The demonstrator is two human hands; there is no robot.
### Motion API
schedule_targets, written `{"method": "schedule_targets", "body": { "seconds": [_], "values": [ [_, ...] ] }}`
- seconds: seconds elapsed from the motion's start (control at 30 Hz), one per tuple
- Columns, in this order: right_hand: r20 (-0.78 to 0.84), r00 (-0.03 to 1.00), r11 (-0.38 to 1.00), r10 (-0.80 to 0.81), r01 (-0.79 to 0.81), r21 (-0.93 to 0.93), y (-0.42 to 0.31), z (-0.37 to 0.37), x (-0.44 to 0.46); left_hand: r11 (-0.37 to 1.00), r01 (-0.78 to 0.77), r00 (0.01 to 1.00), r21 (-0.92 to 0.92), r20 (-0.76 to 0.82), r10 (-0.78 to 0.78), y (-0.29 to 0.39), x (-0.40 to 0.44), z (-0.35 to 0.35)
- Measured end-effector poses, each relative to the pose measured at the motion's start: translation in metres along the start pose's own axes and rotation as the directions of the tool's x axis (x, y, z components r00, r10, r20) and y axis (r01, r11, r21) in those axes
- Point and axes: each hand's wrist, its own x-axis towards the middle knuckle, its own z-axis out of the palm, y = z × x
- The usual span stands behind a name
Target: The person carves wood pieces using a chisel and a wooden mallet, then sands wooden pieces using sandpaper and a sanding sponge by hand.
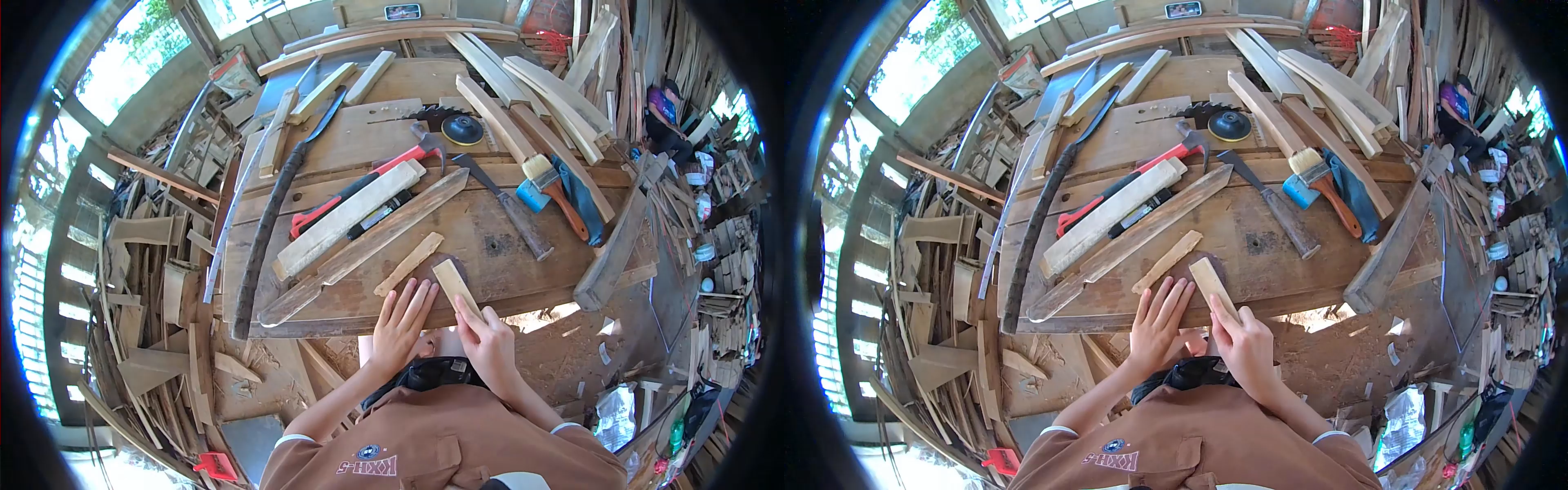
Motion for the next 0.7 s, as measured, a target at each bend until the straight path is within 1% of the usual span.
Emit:
{"method": "schedule_targets", "body": {
  "seconds": [0.03, 0.07, 0.13, 0.33, 0.53, 0.67, 0.7],
  "values": [
    [-0.006, 1.000, 1.000, 0.007, -0.007, 0.023, 0.000, -0.001, 0.001, 0.990, -0.035, 0.999, 0.134, 0.042, 0.029, -0.001, -0.002, 0.002],
    [-0.013, 1.000, 0.999, 0.014, -0.013, 0.046, -0.001, -0.001, 0.001, 0.996, -0.030, 0.999, 0.085, -0.016, 0.031, -0.002, -0.005, 0.008],
    [-0.011, 1.000, 1.000, 0.001, 0.000, 0.028, -0.001, -0.001, 0.001, 0.999, -0.032, 0.990, -0.011, -0.140, 0.030, -0.006, -0.005, 0.019],
    [0.000, 1.000, 1.000, -0.015, 0.015, -0.002, -0.001, -0.003, 0.003, 0.988, -0.035, 0.984, -0.148, -0.177, 0.008, -0.004, -0.005, 0.020],
    [0.050, 0.998, 0.997, -0.027, 0.030, -0.069, 0.000, -0.010, -0.007, 0.989, -0.111, 0.977, -0.093, -0.190, 0.091, -0.009, -0.002, 0.021],
    [0.030, 0.999, 0.997, -0.038, 0.040, -0.062, 0.002, 0.001, 0.004, 0.989, -0.118, 0.976, -0.094, -0.194, 0.098, -0.010, -0.003, 0.024],
    [0.033, 0.999, 0.995, -0.042, 0.044, -0.089, 0.001, 0.004, 0.006, 0.988, -0.120, 0.976, -0.099, -0.192, 0.099, -0.010, -0.002, 0.023]
  ]
}}
